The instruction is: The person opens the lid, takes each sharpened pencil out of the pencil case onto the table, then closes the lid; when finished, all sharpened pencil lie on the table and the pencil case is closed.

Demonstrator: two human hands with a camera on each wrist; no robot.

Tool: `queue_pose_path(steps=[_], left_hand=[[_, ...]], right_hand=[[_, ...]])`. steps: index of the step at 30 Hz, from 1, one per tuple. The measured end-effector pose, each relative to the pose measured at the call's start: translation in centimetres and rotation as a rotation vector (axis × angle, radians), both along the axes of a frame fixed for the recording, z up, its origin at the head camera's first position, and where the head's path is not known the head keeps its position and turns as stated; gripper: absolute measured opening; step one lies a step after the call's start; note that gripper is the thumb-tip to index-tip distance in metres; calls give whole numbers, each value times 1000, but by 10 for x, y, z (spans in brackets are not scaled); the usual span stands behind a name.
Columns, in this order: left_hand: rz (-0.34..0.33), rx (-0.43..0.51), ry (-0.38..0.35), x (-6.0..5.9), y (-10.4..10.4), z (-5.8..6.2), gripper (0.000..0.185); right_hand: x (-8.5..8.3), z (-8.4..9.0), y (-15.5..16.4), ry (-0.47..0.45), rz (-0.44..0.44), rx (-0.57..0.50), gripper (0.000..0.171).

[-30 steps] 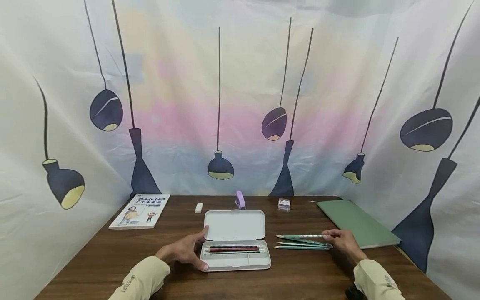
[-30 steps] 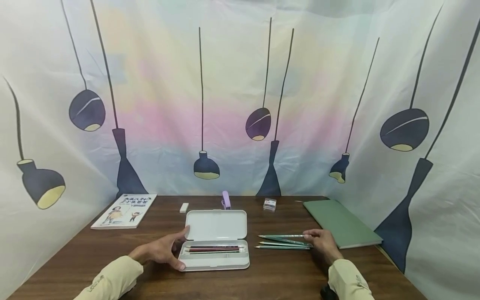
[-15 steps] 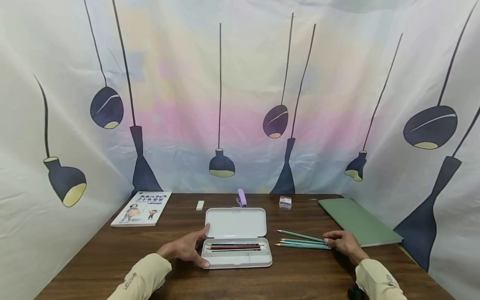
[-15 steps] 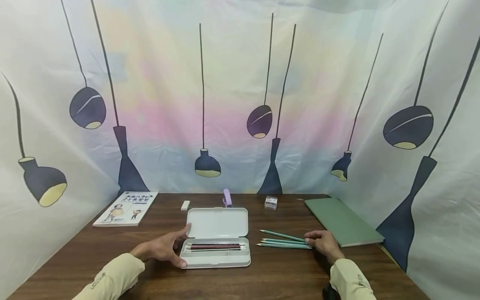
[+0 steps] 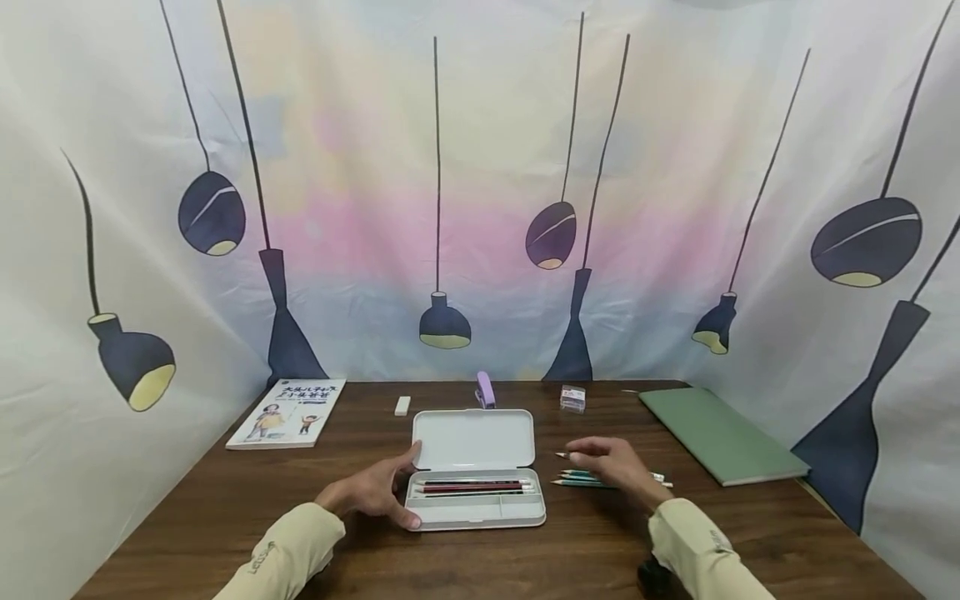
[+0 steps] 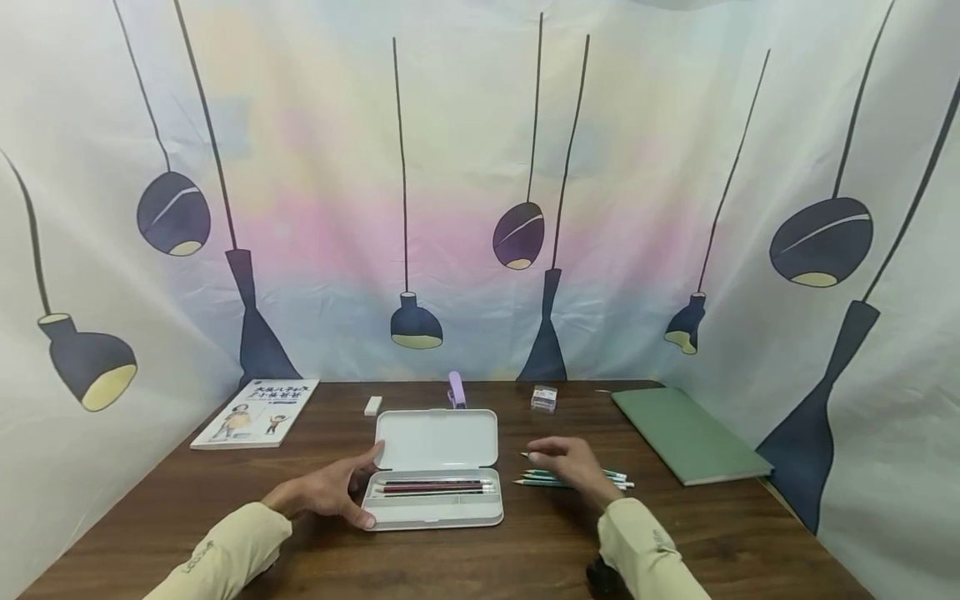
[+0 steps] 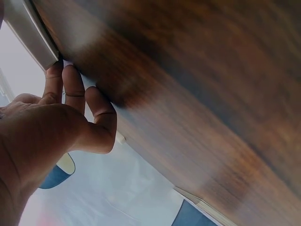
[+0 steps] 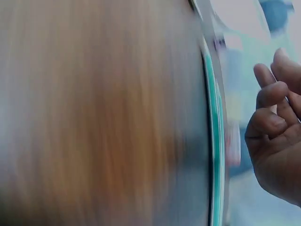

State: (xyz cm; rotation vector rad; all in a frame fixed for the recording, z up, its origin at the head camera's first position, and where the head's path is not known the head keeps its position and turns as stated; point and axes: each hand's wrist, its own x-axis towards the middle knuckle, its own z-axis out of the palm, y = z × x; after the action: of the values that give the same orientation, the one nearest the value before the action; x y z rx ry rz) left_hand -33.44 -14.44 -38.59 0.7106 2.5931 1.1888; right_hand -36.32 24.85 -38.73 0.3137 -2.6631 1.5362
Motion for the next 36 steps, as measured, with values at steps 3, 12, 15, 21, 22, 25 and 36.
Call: queue_pose_path(steps=[3,12,15,21,22,25,36], left_hand=[[-6,-1,10,1,-1,-1,117],[5,-21,13,1,1,2,117],[6,-16,10,3,1,4,116],[-5,-5,11,3,1,3,116],[-8,-3,11,3,1,2,116],[-17,-4,12,3,0,0,117],[-4,-13,6,2,-1,0,117]], right_hand=[[2,-2,-24,-32,158,-6,32],[7,-2,-56,34,346,162,26],[6,-1,-60,91,389,253,29],[8,-1,-66,197,409,354,27],[9,-1,-67,208,408,359,26],[10,-2,-68,229,414,366,24],[9,-7,-67,246,393,320,13]])
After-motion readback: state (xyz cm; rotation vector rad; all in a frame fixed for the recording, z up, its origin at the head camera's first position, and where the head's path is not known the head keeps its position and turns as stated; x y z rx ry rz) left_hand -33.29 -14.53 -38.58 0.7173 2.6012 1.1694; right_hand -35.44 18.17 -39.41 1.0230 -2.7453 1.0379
